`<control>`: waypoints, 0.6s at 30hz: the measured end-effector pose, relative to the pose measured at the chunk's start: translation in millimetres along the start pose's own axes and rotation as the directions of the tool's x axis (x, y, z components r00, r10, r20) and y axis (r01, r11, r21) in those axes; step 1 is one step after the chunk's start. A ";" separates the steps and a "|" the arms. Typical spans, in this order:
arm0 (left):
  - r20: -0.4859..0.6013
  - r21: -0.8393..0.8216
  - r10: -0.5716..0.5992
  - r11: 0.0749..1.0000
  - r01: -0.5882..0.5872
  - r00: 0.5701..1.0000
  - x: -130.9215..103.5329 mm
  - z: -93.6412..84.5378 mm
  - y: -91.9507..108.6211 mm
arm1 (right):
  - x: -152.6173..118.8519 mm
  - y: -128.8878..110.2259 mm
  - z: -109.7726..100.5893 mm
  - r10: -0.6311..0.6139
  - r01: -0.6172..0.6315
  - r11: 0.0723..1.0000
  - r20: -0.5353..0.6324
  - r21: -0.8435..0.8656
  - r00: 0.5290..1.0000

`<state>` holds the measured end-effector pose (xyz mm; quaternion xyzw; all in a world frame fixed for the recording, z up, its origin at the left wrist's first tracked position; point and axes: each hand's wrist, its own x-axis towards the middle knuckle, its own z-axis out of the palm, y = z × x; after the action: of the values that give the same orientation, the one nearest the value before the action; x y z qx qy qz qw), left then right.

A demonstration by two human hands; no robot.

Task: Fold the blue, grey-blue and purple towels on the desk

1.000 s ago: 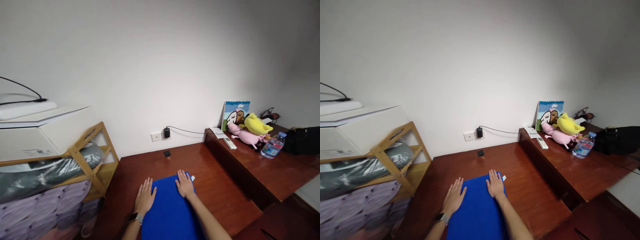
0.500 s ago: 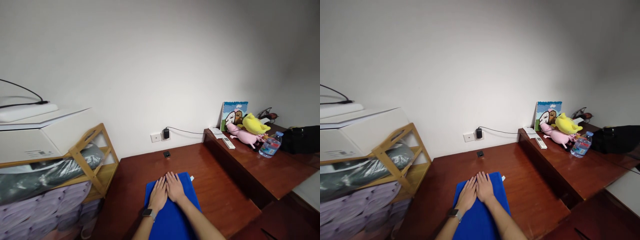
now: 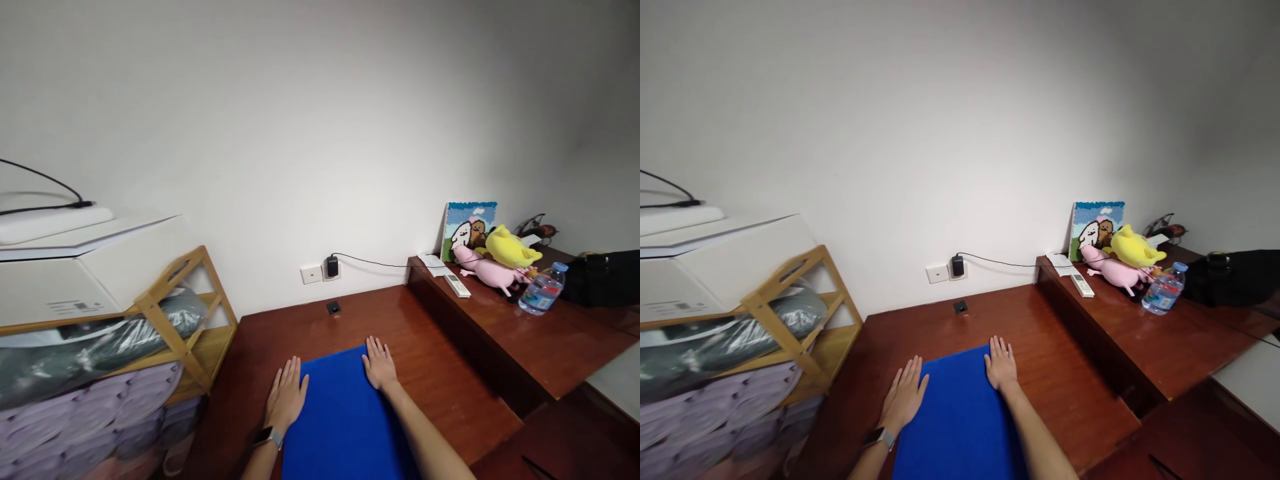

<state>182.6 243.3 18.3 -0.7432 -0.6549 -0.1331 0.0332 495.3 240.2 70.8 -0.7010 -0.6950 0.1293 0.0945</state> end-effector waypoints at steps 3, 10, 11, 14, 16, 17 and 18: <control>-0.053 -0.002 0.078 0.997 -0.078 0.996 -7.9 -6.8 24.4 | -15.5 -29.7 8.7 -0.059 0.063 0.997 -0.113 0.039 0.992; 0.038 -0.045 0.209 0.977 -0.207 0.977 -46.6 12.0 74.4 | -53.0 -69.6 43.6 -0.372 0.381 0.910 -0.085 0.166 0.924; 0.038 -0.044 0.175 0.984 -0.173 0.984 -49.9 13.4 67.2 | -53.1 -61.0 40.9 -0.342 0.349 0.924 -0.070 0.155 0.937; 0.007 -0.032 0.058 0.998 -0.057 0.998 -56.5 10.4 31.8 | -49.6 -22.6 21.5 -0.197 0.199 0.977 -0.029 0.079 0.980; -0.022 -0.015 -0.002 1.000 0.002 1.000 -61.7 4.3 11.7 | -50.6 -1.0 7.4 -0.082 0.083 0.996 -0.025 0.024 0.996; -0.047 -0.008 -0.015 1.000 0.014 0.999 -65.5 1.1 7.1 | -53.9 4.7 2.9 -0.042 0.043 0.999 -0.039 0.009 0.998; -0.077 -0.005 -0.011 1.000 0.010 0.997 -70.3 -1.6 7.3 | -59.4 6.0 1.1 -0.025 0.025 1.000 -0.060 0.007 0.998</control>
<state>182.0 174.1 3.8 -0.7341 -0.6567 -0.1634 0.0560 500.6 180.7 70.8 -0.6954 -0.7000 0.1097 0.1193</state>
